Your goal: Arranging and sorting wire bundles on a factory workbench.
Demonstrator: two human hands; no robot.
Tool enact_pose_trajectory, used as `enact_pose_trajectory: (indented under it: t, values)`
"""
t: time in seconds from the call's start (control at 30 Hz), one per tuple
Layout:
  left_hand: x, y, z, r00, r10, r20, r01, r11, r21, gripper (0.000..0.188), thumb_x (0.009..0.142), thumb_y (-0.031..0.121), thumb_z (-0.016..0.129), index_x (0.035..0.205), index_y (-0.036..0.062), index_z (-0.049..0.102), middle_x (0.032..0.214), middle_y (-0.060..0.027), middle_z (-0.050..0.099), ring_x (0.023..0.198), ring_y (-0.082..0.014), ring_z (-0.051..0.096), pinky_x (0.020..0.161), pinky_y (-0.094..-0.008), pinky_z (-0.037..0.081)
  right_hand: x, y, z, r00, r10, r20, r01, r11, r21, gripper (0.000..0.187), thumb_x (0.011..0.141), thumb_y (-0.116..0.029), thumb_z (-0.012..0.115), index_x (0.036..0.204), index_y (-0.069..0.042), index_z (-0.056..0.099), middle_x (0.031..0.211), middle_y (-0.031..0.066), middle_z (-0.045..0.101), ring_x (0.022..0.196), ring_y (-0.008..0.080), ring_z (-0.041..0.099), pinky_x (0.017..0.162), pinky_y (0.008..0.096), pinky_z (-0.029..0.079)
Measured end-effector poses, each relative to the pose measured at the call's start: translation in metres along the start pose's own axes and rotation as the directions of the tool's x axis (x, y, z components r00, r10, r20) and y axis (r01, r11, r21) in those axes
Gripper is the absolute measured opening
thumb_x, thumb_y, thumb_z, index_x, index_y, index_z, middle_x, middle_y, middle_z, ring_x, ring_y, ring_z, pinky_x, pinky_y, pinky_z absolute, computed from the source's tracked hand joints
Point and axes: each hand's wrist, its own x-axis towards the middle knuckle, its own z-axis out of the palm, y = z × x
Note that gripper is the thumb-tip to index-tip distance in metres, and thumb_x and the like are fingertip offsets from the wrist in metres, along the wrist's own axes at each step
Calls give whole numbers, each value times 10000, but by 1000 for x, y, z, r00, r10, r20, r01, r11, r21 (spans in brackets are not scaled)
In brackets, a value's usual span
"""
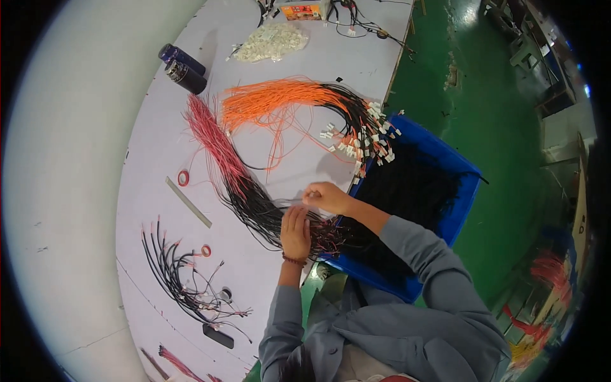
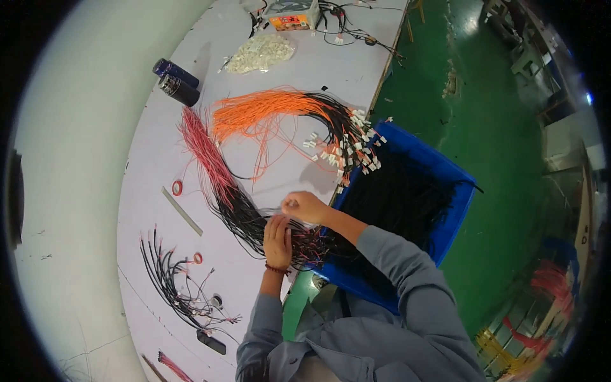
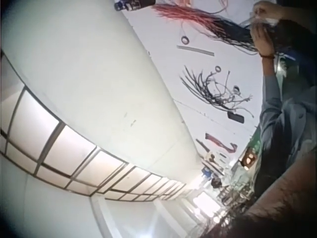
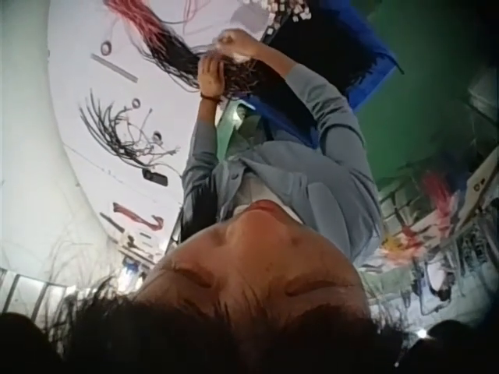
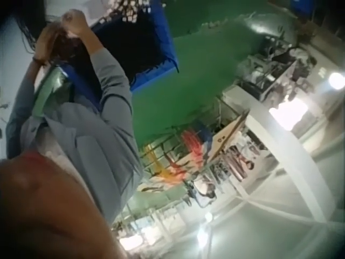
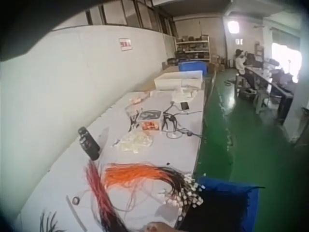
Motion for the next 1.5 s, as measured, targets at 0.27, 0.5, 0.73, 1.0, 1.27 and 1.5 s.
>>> enact_pose_trajectory:
  t: [0.27,0.5,0.73,1.0,1.27,1.5]
  values:
    - [6,-24,-4,978,-187,93,133,902,410,419,945,333,358,1308,152,464,1407,-67,375,1306,-347,278,1066,-499,170,-8,-29,-87,897,-39,-440,5,997,-79,177,757,-138,646,907,-44,648,831,110,654,704,214,637,637,326,492]
    - [6,-24,2,983,-171,61,133,908,397,420,911,314,418,1298,161,472,1410,-66,369,1301,-348,280,1067,-493,174,-26,17,-96,899,-41,-435,-249,771,-587,190,727,-224,649,829,-63,644,738,141,641,701,315,624,592,426,469]
    - [2,-34,-2,986,-160,54,122,896,427,419,905,311,421,1296,170,472,1412,-52,366,1293,-338,295,1061,-494,186,-33,-2,-69,881,-136,-454,-248,684,-686,86,706,-182,605,689,-108,645,655,83,622,667,263,633,568,374,485]
    - [-15,-22,-5,991,128,26,-130,988,85,346,895,311,472,1123,69,570,1281,-135,493,1230,-387,357,1017,-501,245,-89,4,-43,820,-329,-467,112,894,-434,140,790,-227,532,824,-115,609,828,99,592,829,271,589,702,401,489]
    - [-6,92,1,845,17,534,484,-449,-751,581,917,454,450,1333,57,365,1208,-110,492,1154,-246,464,957,-384,395,-182,-84,36,862,-88,-500,-277,743,-609,190,826,-257,524,773,-89,595,768,136,627,703,311,626,580,428,474]
    - [-3,55,-24,745,55,665,483,-733,-480,324,982,246,375,1205,48,501,708,-12,463,594,-116,453,567,-241,444,-251,-94,107,799,-26,-600,-321,825,-465,262,880,-304,480,820,-72,586,785,159,626,762,374,603,627,484,460]
